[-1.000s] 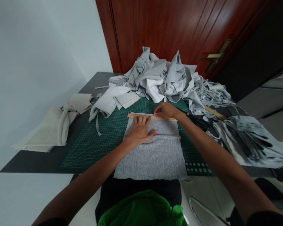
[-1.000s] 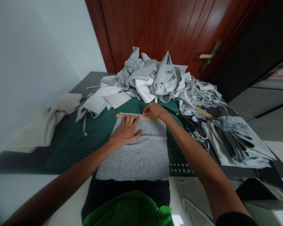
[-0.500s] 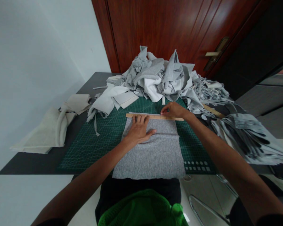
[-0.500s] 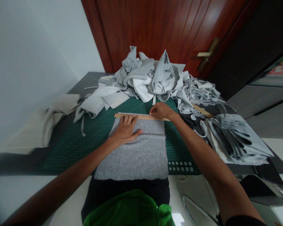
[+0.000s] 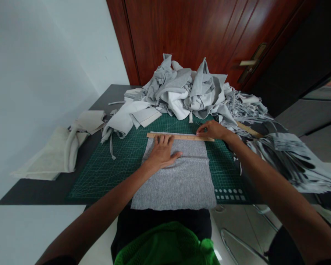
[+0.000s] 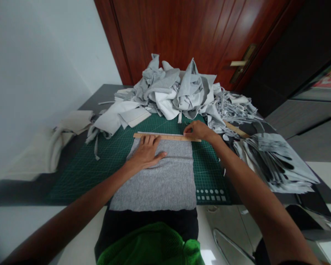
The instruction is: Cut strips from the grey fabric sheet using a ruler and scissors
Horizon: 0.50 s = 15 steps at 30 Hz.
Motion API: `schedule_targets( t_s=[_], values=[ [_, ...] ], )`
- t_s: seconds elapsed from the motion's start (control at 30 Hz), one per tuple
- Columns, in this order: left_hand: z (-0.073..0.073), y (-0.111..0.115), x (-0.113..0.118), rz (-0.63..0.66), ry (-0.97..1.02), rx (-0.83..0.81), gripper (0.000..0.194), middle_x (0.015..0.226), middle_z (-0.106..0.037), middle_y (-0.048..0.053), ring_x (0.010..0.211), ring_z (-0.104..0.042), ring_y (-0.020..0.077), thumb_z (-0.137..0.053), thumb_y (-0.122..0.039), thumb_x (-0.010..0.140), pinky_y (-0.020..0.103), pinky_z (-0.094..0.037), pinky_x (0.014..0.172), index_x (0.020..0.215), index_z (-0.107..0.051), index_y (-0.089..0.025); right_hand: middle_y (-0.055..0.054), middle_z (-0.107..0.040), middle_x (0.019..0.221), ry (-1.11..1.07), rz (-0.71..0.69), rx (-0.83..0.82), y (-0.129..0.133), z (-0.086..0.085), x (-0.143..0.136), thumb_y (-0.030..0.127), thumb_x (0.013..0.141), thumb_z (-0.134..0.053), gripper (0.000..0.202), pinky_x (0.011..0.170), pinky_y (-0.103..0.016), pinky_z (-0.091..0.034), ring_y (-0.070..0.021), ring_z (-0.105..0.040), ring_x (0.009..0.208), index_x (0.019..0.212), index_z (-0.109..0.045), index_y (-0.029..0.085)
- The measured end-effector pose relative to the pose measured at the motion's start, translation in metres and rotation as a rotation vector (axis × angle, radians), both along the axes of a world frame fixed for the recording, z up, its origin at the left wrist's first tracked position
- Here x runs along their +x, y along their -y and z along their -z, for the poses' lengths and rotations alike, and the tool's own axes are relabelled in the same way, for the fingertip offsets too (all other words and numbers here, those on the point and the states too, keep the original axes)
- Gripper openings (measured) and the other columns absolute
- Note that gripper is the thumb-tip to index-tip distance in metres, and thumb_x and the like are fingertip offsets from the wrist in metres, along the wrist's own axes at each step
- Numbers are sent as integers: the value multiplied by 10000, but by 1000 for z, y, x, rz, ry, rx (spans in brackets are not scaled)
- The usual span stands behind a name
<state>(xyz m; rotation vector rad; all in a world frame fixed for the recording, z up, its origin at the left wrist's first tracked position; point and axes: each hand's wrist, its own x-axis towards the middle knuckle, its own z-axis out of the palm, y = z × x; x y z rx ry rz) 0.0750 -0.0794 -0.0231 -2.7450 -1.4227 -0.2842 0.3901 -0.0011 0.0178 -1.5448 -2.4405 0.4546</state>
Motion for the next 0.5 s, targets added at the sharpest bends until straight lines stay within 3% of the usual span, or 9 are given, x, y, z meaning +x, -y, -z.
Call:
schedule_targets(
  t_s=[0.5],
  values=[
    [1,1,-1,-4,12,-4,860,1576,-488,224,1451,-423,414,-398,-749,1040,628,-267,1276,1613,-381,-108,-26,-827,833,-18,49,-41,11,1,41,428,873,-732,217,704,-311,-513,-204,-710,736,894,-862,255]
  ],
)
